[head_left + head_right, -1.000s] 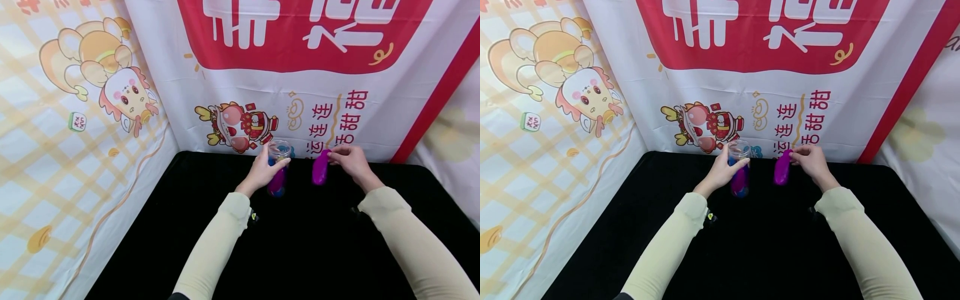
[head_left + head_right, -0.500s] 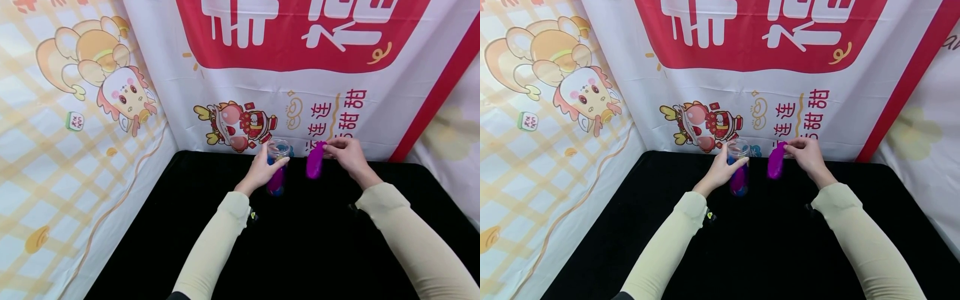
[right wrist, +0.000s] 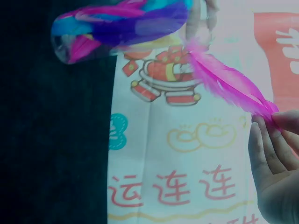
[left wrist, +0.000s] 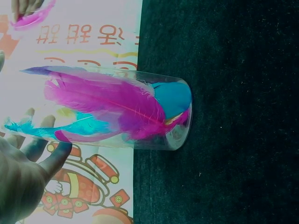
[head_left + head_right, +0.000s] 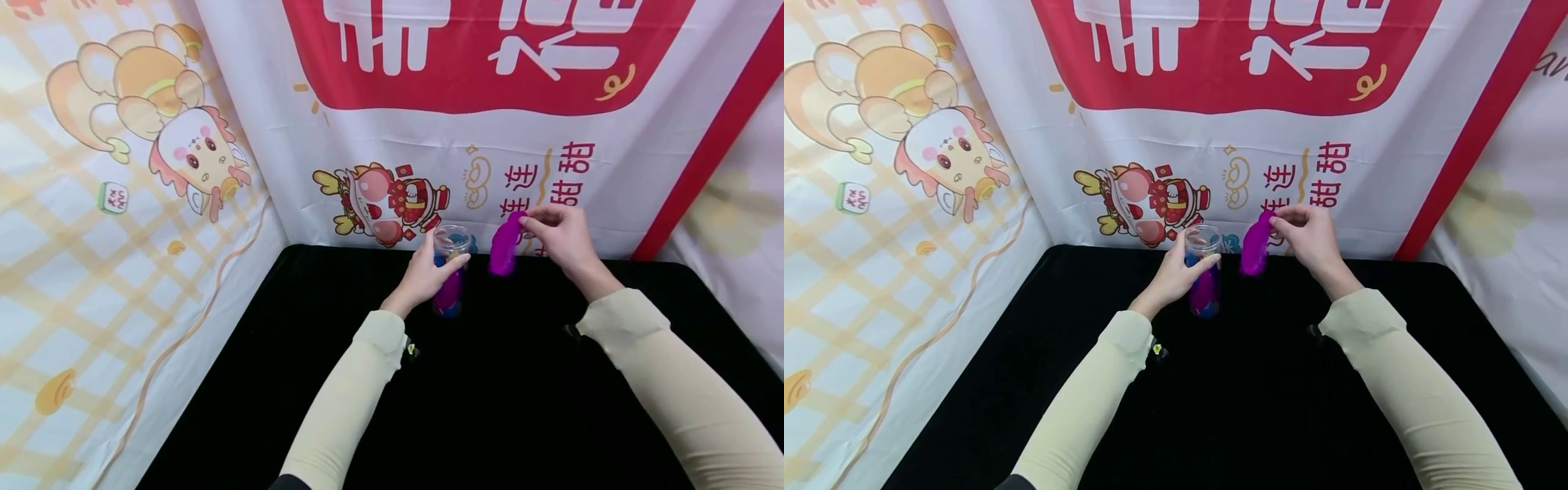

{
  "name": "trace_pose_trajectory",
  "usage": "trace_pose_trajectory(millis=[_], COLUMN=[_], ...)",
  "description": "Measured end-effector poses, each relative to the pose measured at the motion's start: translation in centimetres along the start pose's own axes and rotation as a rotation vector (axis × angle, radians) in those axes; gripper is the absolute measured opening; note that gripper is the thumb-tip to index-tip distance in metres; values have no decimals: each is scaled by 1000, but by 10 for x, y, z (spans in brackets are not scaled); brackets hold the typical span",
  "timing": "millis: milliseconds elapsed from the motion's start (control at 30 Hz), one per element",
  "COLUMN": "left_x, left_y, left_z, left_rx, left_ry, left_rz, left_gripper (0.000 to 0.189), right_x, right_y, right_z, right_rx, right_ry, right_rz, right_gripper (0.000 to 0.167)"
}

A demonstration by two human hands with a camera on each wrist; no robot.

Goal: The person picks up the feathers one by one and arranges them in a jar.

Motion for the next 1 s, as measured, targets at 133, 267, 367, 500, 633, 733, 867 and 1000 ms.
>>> trace_pose_trajectory(millis=[133,267,367,500,633,733,867,1000], left_x=[-1,-1,-1,-1,-2,-1,1,2], left_y=[-1,-1,-1,-2,0,1,2,2], left_z=[0,0,0,1,1,1,1,1], left_rx=[5,-6,-7,3,6,7,9,3], left_ry=[4,0,-7,-18,-24,-24,-22,-18], left_rz=[-1,12,19,26,31,33,40,42], left_gripper=[83,86,89,91,91,90,89,89], right_x=[2,2,0,0,0,-1,0,-1], right_y=[-16,-29,-40,-57,-71,-77,-83,-85], right_z=[-3,-6,-7,-10,-14,-18,-24,-31], right_rx=[-6,-17,-7,-6,-13,-22,-46,-62], right_ry=[31,47,64,90,105,112,120,123], right_rz=[54,77,92,116,126,136,159,188], right_gripper=[26,24,23,23,23,22,21,20])
Point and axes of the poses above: each hand's wrist, its own x-axis away from the middle knuckle, its own z-axis out of the back of the hand, y = z × x, the point moved 5 cm from there along -x, towards the middle knuckle, and after that the axes turned 11 degrees about -z, right-handed, at the moved point
